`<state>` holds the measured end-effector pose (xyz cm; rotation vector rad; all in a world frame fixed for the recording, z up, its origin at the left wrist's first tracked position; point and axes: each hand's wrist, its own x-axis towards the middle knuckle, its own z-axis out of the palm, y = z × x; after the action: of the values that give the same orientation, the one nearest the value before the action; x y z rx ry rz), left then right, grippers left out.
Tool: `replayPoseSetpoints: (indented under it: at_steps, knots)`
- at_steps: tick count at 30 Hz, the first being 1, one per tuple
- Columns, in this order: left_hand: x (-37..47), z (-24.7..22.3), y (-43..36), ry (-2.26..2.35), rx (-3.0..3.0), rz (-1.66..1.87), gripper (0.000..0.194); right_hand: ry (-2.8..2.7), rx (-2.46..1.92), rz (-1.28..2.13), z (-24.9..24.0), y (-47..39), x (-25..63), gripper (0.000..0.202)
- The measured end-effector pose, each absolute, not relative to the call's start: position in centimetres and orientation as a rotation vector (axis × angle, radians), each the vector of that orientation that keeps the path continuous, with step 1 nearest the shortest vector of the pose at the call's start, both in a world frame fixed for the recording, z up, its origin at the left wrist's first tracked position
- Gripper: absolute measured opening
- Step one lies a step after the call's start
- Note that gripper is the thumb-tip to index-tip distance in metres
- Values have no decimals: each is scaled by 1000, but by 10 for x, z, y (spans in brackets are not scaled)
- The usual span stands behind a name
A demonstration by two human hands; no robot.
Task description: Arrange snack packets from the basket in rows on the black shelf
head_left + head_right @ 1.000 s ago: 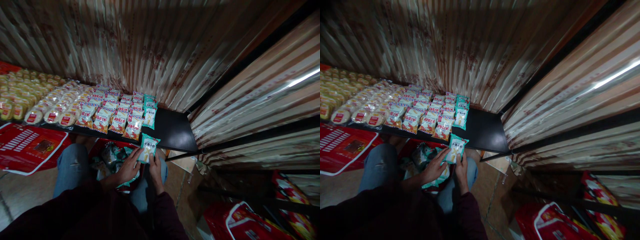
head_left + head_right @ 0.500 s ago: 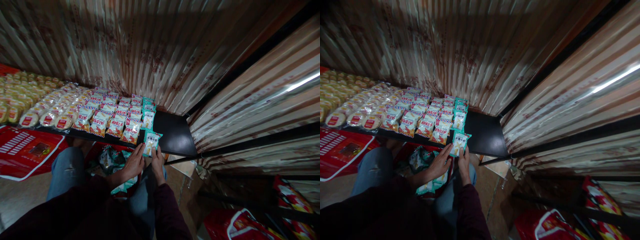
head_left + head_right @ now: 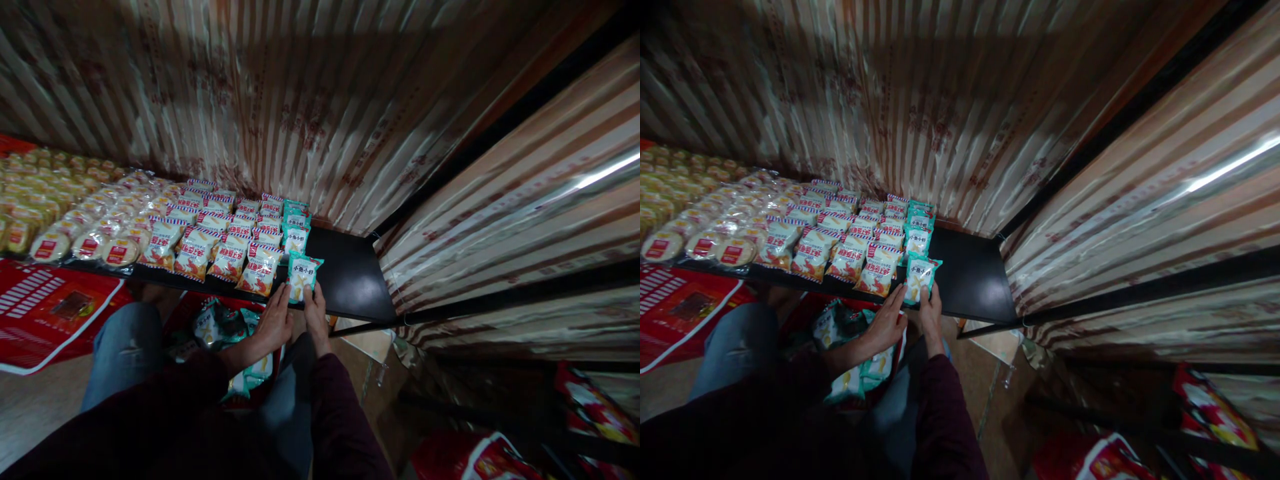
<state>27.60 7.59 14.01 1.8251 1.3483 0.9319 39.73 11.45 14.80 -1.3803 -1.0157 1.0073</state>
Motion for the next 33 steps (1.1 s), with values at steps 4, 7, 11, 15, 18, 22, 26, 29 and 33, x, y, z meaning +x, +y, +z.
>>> replayPoseSetpoints:
  at_steps: [4, 7, 11, 15, 18, 22, 26, 29, 33]
  knots:
    - [281, 138, 82, 1356, 1825, 933, 72, -1059, -1361, 995, 143, 126, 401, 52]
    - [285, 139, 86, 1351, 1815, 941, 72, -1066, -1362, 980, 138, 135, 405, 52]
    - [290, 140, 92, 1354, 1795, 921, 70, -1090, -1354, 980, 130, 146, 409, 53]
    - [292, 136, 98, 1347, 1823, 933, 71, -1082, -1350, 974, 125, 154, 409, 52]
    - [292, 134, 102, 1349, 1844, 968, 72, -1074, -1360, 960, 125, 158, 407, 52]
    - [293, 135, 104, 1364, 1934, 970, 72, -1103, -1341, 962, 126, 162, 404, 52]
    - [294, 137, 106, 1381, 2016, 917, 70, -1130, -1359, 937, 123, 169, 401, 53]
    - [294, 137, 108, 1429, 2035, 878, 68, -1185, -1404, 851, 119, 173, 400, 52]
    - [293, 139, 111, 1459, 2086, 844, 67, -1263, -1528, 724, 115, 176, 401, 50]
